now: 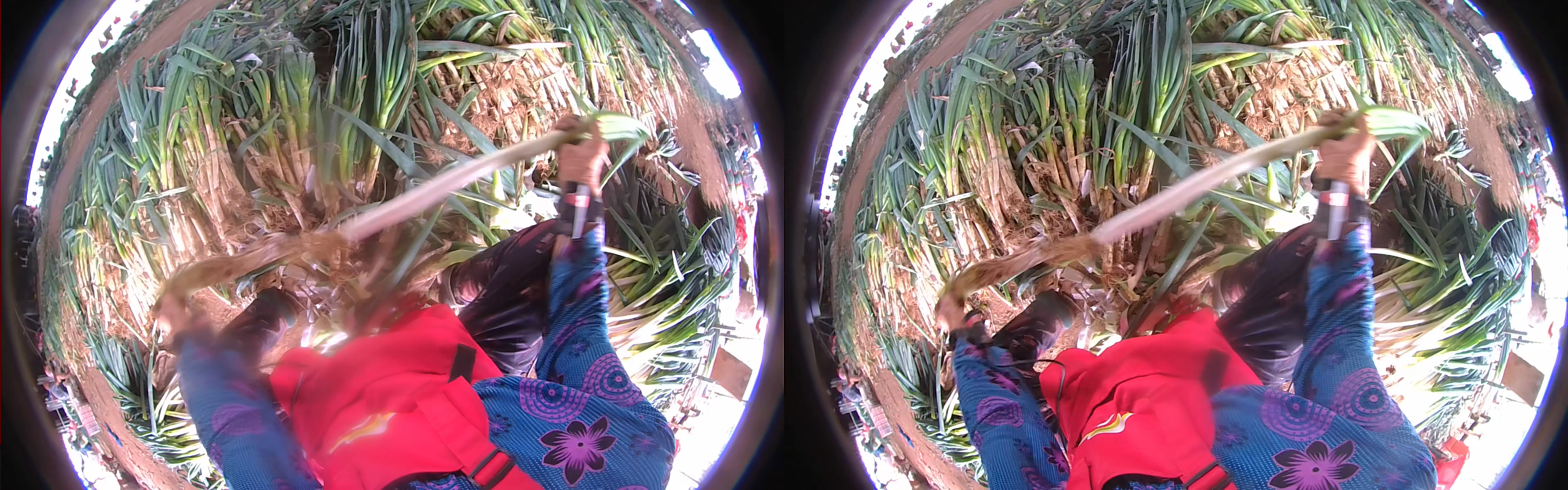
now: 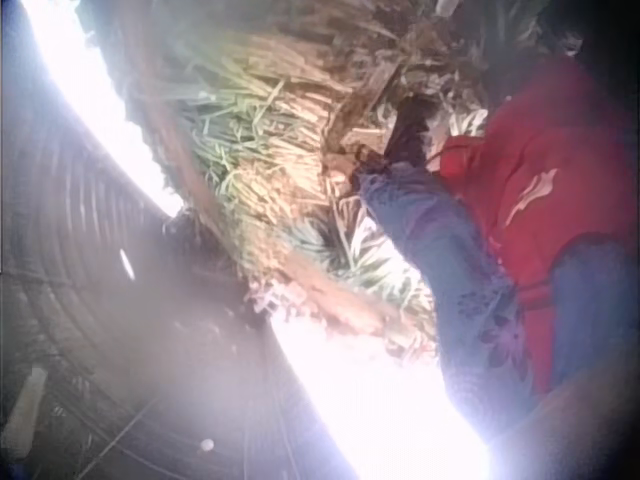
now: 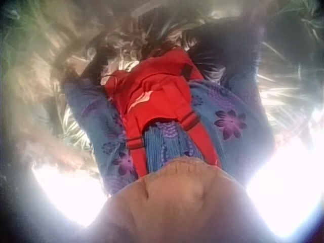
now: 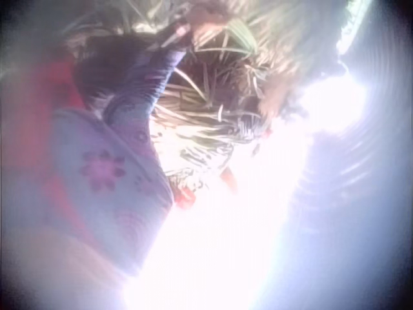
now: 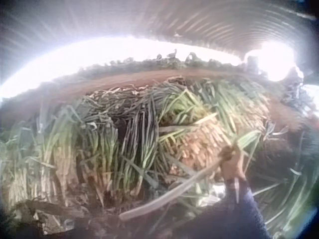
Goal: The person strips the outer layers and soil from leeks by hand, handling them one at a time and placing the cleaned stalks into piles on the ground.
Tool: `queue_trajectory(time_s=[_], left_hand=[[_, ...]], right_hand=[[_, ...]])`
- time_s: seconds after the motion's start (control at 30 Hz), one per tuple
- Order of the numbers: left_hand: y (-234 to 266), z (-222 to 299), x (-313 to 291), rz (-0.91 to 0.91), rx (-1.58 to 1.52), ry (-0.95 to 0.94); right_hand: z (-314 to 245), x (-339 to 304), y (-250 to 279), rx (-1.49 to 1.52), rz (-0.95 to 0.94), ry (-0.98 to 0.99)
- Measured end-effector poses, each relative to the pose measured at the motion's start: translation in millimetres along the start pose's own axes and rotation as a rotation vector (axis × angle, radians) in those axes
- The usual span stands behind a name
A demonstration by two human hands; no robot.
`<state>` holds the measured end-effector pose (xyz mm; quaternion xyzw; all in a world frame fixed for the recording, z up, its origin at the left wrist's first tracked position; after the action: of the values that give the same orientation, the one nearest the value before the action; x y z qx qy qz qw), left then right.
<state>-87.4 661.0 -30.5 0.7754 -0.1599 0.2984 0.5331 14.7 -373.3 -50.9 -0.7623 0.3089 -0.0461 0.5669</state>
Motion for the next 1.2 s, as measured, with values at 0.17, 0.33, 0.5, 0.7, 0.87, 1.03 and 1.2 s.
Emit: queue_trajectory(time_s=[0.17, 0.33, 0.5, 0.7, 0.87, 1.03, 1.2], left_hand=[[-55.3, 150.6, -30.8, -0.646, -0.690, 1.114], [55.1, 396.2, 42.9, -0.385, -1.036, 0.391], [200.0, 580.0, 56.3, -0.902, -1.431, 0.008], [210.9, 668.1, 22.1, -1.016, -1.589, -0.093], [221.3, 696.2, 4.5, -1.068, -1.856, 0.271], [213.2, 692.0, -1.1, -0.982, -1.934, 0.439], [201.4, 669.1, 2.3, -1.005, -2.010, 1.047]], right_hand=[[-56.3, -19.7, 16.0, -0.497, 0.141, 0.555], [14.1, -4.5, 8.3, 0.024, -0.001, -0.011], [60.9, -20.3, -15.8, 0.022, 0.000, -0.206], [118.6, -53.1, -60.6, 0.046, -0.333, -0.425], [112.4, -61.4, -67.2, -0.002, -0.378, -0.404], [111.4, -66.6, -70.7, -0.093, -0.422, -0.335], [99.2, -68.6, -74.7, -0.086, -0.575, -0.359]])
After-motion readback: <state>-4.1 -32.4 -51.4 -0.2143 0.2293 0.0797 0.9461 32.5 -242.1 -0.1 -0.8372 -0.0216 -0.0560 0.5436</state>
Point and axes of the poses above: each hand's wrist, its own x-axis towards the middle knuckle, its own y-axis out of the back of the hand, z = x × y, the point moved 5 cm from there along x, towards the middle knuckle, and after that the axes turned 15 degrees about z, right-handed, at the moved point
